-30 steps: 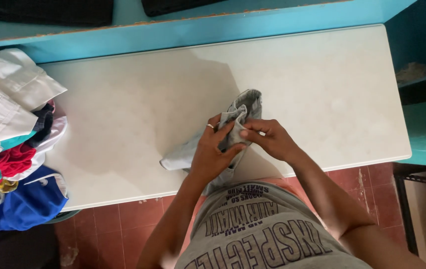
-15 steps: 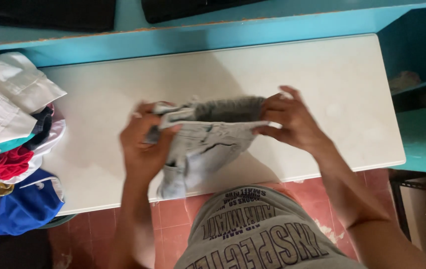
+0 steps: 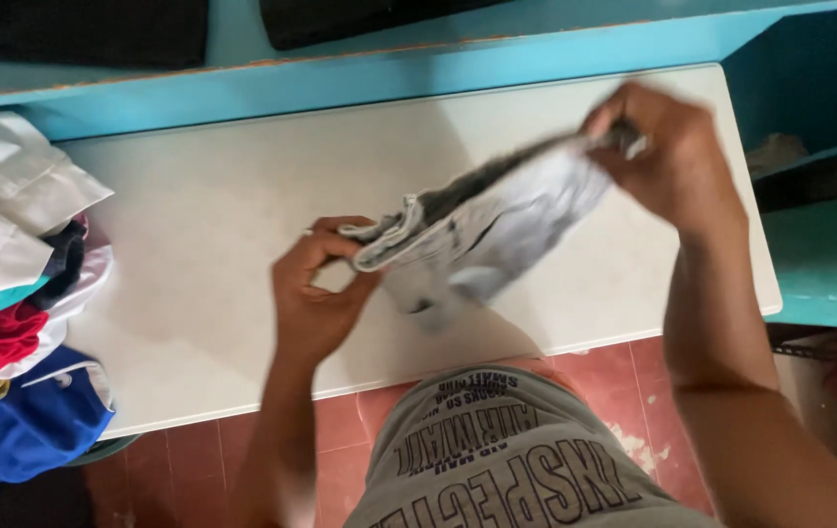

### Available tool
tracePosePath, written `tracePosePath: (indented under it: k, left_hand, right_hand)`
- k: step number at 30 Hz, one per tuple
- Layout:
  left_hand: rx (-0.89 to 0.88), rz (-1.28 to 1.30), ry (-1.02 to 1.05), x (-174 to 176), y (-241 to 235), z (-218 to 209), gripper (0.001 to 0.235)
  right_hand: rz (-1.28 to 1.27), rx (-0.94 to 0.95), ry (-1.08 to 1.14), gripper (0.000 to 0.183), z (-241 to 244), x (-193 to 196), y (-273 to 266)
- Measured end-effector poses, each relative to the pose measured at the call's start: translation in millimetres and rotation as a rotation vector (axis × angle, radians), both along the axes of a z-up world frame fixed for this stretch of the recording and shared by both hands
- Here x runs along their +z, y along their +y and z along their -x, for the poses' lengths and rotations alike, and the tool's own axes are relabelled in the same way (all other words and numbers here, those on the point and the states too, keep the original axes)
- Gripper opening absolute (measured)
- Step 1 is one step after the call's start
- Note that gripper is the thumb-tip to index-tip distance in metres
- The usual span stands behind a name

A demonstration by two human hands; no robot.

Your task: Fold a pair of denim shorts on a table at a folding station.

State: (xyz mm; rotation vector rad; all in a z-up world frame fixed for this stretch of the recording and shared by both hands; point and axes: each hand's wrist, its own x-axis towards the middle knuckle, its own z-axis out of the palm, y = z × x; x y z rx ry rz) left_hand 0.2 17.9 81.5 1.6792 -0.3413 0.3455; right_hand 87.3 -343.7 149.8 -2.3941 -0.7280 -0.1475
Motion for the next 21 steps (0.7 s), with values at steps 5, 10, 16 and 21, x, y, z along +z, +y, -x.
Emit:
tracePosePath:
  k: [5, 10, 16, 21]
  left_hand:
    - [0.053, 0.493, 0.304, -49.1, -36.9, 0.7, 0.035]
    - [0.495, 0.534, 0.451, -218.4, -45.0, 25.3, 0.034]
    - [0.753, 0.48, 0.744, -321.5, -24.0, 54.3, 0.033]
    - [0.716, 0.315, 0.739, -321.3, -6.9, 55.2, 0.04]
  right_hand:
    - [-0.06, -0.037, -0.659, 0.037, -65.8, -30.0, 47.9]
    - [-0.008, 0.049, -0.512, 0.042, -63.8, -103.6, 156.6]
    - [-0.002, 0.101, 0.013, 0.043, -11.8, -212.6, 130.1]
    - [-0.08, -0.236, 0.252, 0.036, 20.4, -279.8, 25.7]
